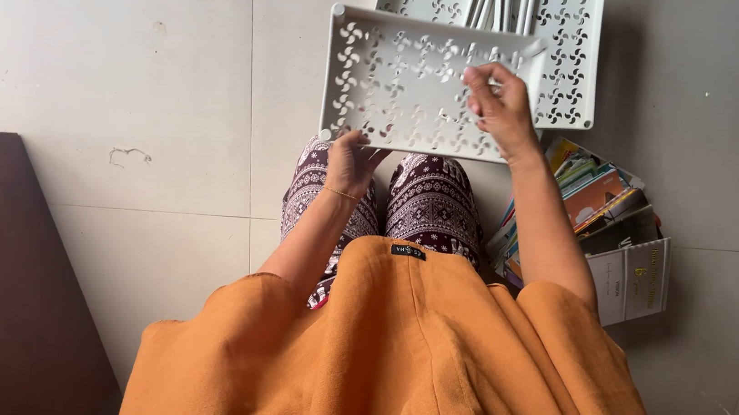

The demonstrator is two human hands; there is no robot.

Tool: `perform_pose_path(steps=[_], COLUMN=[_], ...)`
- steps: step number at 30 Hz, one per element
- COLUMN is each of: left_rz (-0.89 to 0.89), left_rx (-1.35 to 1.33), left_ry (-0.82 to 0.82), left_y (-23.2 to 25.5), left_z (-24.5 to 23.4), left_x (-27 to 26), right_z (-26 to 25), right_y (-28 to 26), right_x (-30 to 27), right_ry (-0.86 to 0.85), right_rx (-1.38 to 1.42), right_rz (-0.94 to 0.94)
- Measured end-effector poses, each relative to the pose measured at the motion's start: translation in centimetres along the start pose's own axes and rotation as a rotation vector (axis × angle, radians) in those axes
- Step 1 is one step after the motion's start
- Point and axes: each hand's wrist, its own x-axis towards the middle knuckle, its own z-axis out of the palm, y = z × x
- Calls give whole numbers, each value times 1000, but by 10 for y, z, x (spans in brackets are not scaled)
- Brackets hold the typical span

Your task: The person assembles a white plastic storage rack by inserting white poles into perforated trays and attaching black wheels to the tray corners. The person handles multiple trays and poles, then secures the wheels to complete the assembly.

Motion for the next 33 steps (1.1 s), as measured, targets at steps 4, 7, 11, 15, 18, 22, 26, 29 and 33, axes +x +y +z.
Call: perform_pose_path(steps=[4,7,11,15,18,22,26,29,33], left_rz=[33,10,18,54,53,75,131,162,201], left_rx=[11,32,52,30,1,-22,-114,-177,-233], left_ry=[52,147,175,168,185,233,300,355,353], left_y=[8,15,23,32,36,37,45,58,75], left_z=[-10,-14,-21,-31,-35,-42,-55,-69,-84], left_x=[7,10,16,24,33,41,49,54,56], right_z=[-42,-80,-123,-146,-143,-96,-47,-21,-13], right_y=[31,68,120,148,155,169,194,216,233], right_x=[26,58,87,99,100,90,90,97,95], right_ry=[188,392,553,559,488,457,261,6,105], right_rx=[253,470,481,364,-286,-875,-923,-1051,-1427], right_rz=[-17,76,209,171,-113,-155,-308,-361,-504])
